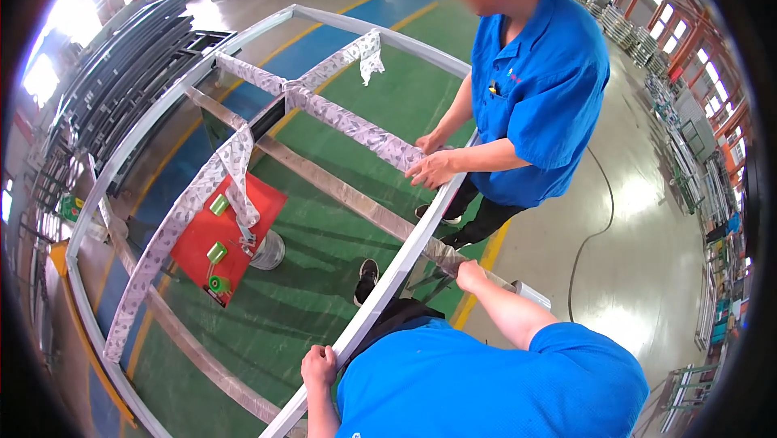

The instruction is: Wrapping a large metal rectangular frame with protective material.

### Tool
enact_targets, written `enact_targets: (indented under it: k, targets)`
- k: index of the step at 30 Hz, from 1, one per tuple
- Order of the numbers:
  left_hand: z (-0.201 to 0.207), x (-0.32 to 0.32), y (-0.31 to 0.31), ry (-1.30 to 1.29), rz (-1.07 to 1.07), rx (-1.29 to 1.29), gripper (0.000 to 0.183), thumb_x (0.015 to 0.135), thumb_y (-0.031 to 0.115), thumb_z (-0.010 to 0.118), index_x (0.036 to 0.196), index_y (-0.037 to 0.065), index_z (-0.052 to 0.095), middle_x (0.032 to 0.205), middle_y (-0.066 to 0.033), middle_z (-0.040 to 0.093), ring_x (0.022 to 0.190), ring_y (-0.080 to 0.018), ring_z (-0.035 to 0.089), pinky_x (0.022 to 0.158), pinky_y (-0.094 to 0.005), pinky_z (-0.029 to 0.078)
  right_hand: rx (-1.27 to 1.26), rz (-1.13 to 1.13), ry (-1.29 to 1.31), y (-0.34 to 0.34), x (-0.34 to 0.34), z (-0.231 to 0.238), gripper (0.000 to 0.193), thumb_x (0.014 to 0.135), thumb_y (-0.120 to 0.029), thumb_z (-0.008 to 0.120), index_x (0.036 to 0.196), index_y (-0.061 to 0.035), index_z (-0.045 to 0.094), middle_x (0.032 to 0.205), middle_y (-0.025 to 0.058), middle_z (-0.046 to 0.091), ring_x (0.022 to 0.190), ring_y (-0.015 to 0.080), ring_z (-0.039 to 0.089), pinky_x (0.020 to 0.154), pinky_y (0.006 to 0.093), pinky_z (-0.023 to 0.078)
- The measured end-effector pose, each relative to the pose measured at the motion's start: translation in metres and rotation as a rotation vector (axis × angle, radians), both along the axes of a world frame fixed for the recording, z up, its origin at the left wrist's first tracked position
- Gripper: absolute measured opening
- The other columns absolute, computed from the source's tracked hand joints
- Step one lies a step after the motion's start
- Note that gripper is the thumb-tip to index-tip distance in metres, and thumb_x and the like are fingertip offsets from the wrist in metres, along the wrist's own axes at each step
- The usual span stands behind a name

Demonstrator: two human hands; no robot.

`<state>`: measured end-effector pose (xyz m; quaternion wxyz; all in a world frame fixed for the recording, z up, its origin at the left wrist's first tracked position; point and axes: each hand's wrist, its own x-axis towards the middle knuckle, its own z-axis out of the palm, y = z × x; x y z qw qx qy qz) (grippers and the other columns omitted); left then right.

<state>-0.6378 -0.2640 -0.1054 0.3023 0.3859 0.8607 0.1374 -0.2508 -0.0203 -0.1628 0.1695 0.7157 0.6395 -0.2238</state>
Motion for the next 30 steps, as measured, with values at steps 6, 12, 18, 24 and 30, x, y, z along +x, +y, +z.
enact_targets:
  k: [6, 12, 18, 24, 30]
  targets:
    - [-0.003, -0.001, 0.0, -0.019, -0.002, 0.011, 0.036, 0.089, 0.036, 0.056, 0.09, 0.003, 0.067, 0.093, -0.0196, 0.07, 0.094, -0.0373, 0.066, 0.085, -0.0465, 0.051, -0.006, -0.01, 0.007, 0.001, 0.002, -0.007, 0.034, 0.084, -0.011, 0.055, 0.11, 0.009, 0.065, 0.12, 0.0324, 0.059, 0.106, 0.0433, 0.064, 0.089, 0.0459, 0.055]
    - [-0.002, -0.002, 0.0, -0.03, -0.025, 0.041, 0.035, 0.09, 0.036, 0.056, 0.09, 0.002, 0.067, 0.092, -0.0197, 0.07, 0.092, -0.0379, 0.066, 0.083, -0.0468, 0.051, 0.045, 0.014, -0.018, -0.001, 0.003, -0.011, 0.03, 0.082, -0.011, 0.057, 0.104, 0.007, 0.068, 0.115, 0.0315, 0.062, 0.103, 0.0435, 0.065, 0.087, 0.047, 0.055]
    - [-0.002, -0.002, -0.001, -0.01, -0.013, 0.022, 0.034, 0.09, 0.035, 0.056, 0.09, 0.003, 0.066, 0.091, -0.0192, 0.07, 0.091, -0.038, 0.066, 0.082, -0.047, 0.051, 0.043, 0.019, -0.018, -0.001, 0.003, -0.01, 0.028, 0.082, -0.01, 0.056, 0.101, 0.0053, 0.069, 0.111, 0.0303, 0.064, 0.1, 0.0432, 0.066, 0.086, 0.0475, 0.056]
    - [-0.002, -0.002, 0.0, -0.026, -0.006, 0.02, 0.034, 0.09, 0.035, 0.056, 0.09, 0.003, 0.067, 0.091, -0.019, 0.07, 0.091, -0.0377, 0.066, 0.082, -0.0464, 0.051, 0.037, 0.029, -0.007, 0.0, 0.003, -0.006, 0.029, 0.081, -0.01, 0.056, 0.102, 0.0063, 0.069, 0.112, 0.0316, 0.063, 0.1, 0.0441, 0.066, 0.086, 0.0474, 0.056]
    - [-0.004, -0.005, -0.001, -0.027, -0.016, 0.028, 0.036, 0.09, 0.036, 0.056, 0.091, 0.002, 0.068, 0.091, -0.0199, 0.07, 0.09, -0.0377, 0.067, 0.082, -0.0457, 0.052, 0.039, -0.008, 0.015, 0.0, 0.005, -0.016, 0.031, 0.082, -0.01, 0.057, 0.104, 0.0073, 0.068, 0.116, 0.0335, 0.06, 0.104, 0.0443, 0.064, 0.088, 0.047, 0.055]
